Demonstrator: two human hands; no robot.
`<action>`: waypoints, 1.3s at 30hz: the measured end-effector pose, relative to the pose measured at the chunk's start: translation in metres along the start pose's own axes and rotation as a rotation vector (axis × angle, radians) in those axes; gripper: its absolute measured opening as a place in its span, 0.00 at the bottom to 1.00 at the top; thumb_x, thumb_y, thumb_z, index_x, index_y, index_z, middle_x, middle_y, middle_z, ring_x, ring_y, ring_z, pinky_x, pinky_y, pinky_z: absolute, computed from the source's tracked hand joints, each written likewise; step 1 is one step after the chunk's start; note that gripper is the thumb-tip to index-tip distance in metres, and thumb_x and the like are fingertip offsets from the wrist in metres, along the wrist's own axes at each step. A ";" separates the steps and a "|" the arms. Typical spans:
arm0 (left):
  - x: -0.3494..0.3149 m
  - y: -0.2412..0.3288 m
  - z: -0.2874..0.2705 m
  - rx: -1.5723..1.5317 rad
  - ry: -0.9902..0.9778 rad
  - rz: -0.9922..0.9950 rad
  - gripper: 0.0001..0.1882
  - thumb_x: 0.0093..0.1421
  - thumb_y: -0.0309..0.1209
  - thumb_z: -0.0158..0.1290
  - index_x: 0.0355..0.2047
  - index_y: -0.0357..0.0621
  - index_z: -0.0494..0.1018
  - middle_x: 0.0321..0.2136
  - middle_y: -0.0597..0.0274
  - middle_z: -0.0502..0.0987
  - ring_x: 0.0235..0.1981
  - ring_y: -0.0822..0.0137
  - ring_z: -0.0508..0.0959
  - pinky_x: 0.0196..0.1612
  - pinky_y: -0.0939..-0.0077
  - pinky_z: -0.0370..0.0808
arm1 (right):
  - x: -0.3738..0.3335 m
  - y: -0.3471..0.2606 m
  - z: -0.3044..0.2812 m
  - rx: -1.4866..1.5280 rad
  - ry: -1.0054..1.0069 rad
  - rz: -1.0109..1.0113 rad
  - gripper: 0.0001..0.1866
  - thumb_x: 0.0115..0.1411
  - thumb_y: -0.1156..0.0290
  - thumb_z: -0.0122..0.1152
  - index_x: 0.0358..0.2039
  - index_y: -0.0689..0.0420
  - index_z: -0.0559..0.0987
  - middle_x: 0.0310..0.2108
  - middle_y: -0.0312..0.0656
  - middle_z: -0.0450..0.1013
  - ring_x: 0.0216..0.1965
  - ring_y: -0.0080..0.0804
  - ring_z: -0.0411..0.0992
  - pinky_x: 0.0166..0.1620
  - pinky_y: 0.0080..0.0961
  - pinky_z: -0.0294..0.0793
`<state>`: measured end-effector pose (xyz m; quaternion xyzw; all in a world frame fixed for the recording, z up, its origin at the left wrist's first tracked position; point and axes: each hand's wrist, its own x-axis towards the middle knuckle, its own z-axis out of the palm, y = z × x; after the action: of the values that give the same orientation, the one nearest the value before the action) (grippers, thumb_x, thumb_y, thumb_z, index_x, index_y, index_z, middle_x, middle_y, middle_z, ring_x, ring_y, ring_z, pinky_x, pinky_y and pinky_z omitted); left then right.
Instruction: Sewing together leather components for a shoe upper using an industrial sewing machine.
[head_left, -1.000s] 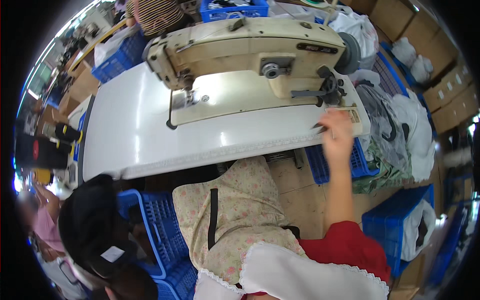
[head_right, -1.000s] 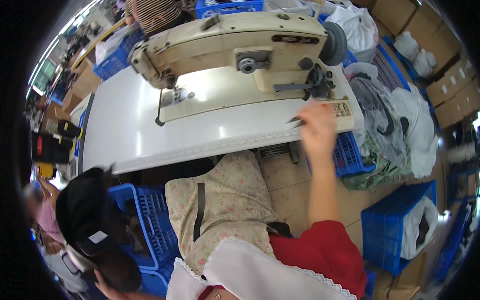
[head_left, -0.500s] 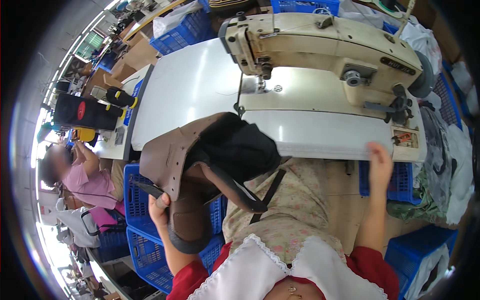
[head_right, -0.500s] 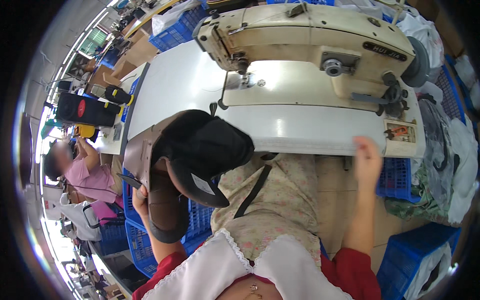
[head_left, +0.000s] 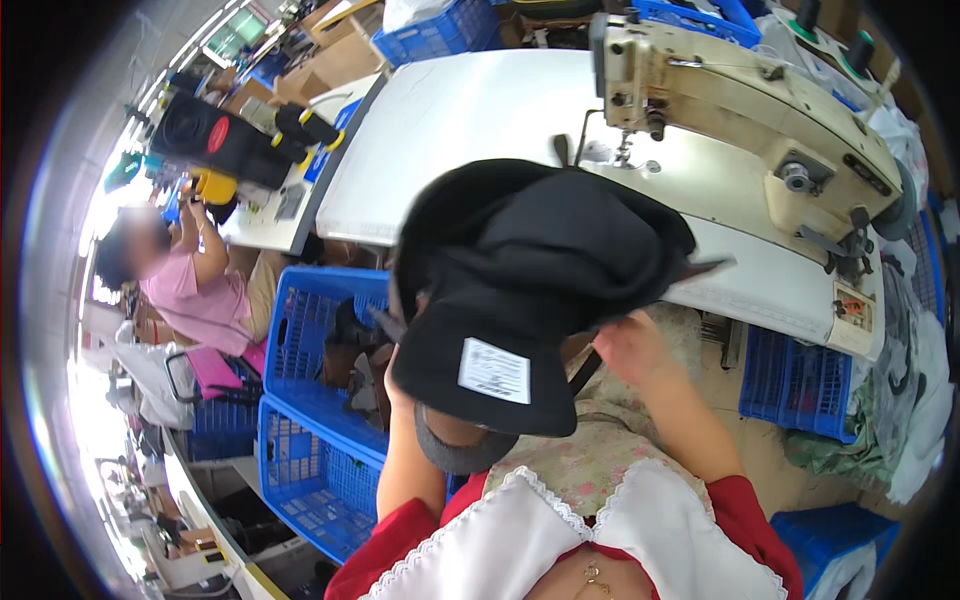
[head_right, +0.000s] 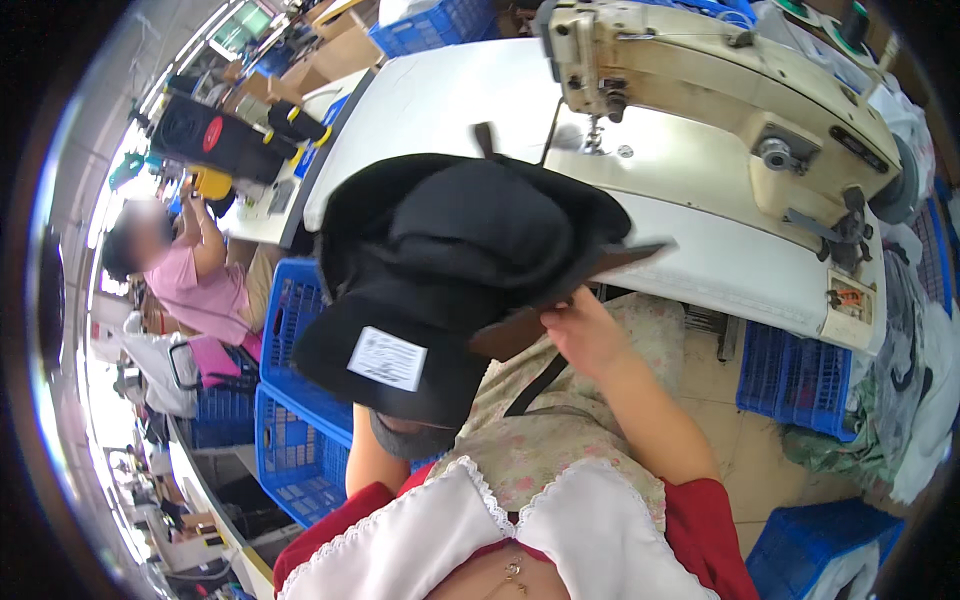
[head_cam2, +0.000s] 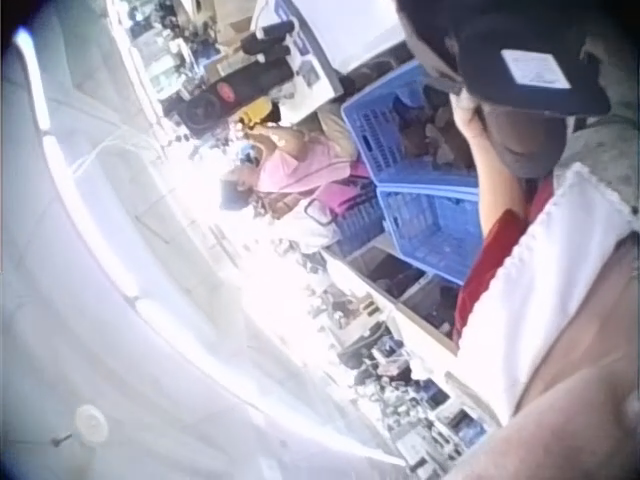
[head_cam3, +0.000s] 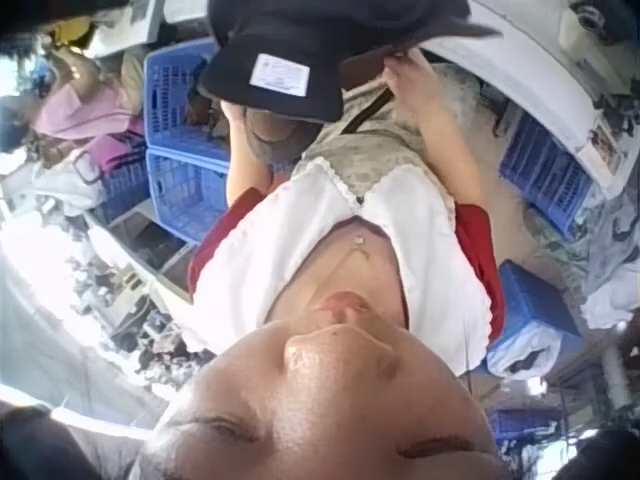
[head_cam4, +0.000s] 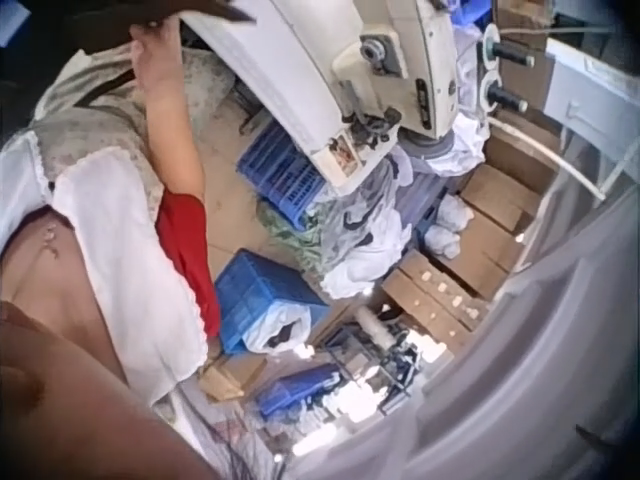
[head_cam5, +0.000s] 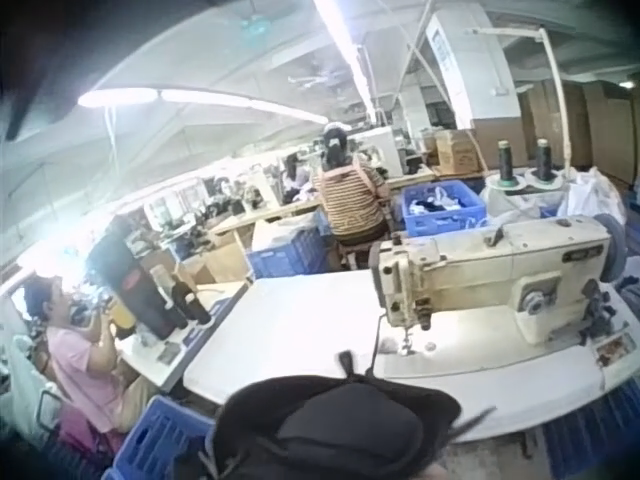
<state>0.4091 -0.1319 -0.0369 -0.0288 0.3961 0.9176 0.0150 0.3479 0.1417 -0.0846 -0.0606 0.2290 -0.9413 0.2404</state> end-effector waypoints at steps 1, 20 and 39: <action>0.001 0.009 0.010 0.057 0.025 -0.007 0.37 0.52 0.32 0.61 0.61 0.31 0.63 0.54 0.44 0.73 0.55 0.52 0.75 0.60 0.59 0.70 | -0.001 0.005 -0.009 -0.426 -0.036 -0.089 0.35 0.53 0.85 0.57 0.63 0.55 0.65 0.59 0.36 0.66 0.60 0.33 0.65 0.64 0.30 0.61; 0.035 0.067 -0.079 0.252 0.351 -0.339 0.30 0.65 0.50 0.50 0.55 0.35 0.71 0.49 0.51 0.79 0.46 0.55 0.80 0.51 0.62 0.77 | 0.021 -0.073 0.063 -0.765 0.164 0.091 0.21 0.44 0.82 0.65 0.43 0.63 0.80 0.39 0.41 0.79 0.43 0.31 0.76 0.51 0.28 0.73; 0.083 0.062 -0.010 -0.176 -0.059 0.020 0.18 0.69 0.35 0.45 0.55 0.38 0.71 0.51 0.50 0.76 0.51 0.54 0.78 0.52 0.55 0.79 | 0.108 -0.091 0.081 -1.119 0.066 -0.250 0.51 0.43 0.48 0.77 0.62 0.65 0.66 0.53 0.56 0.72 0.54 0.44 0.72 0.54 0.32 0.72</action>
<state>0.3238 -0.1815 -0.0042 0.0012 0.3138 0.9494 0.0149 0.2327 0.1281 0.0296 -0.1760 0.6907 -0.6995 0.0515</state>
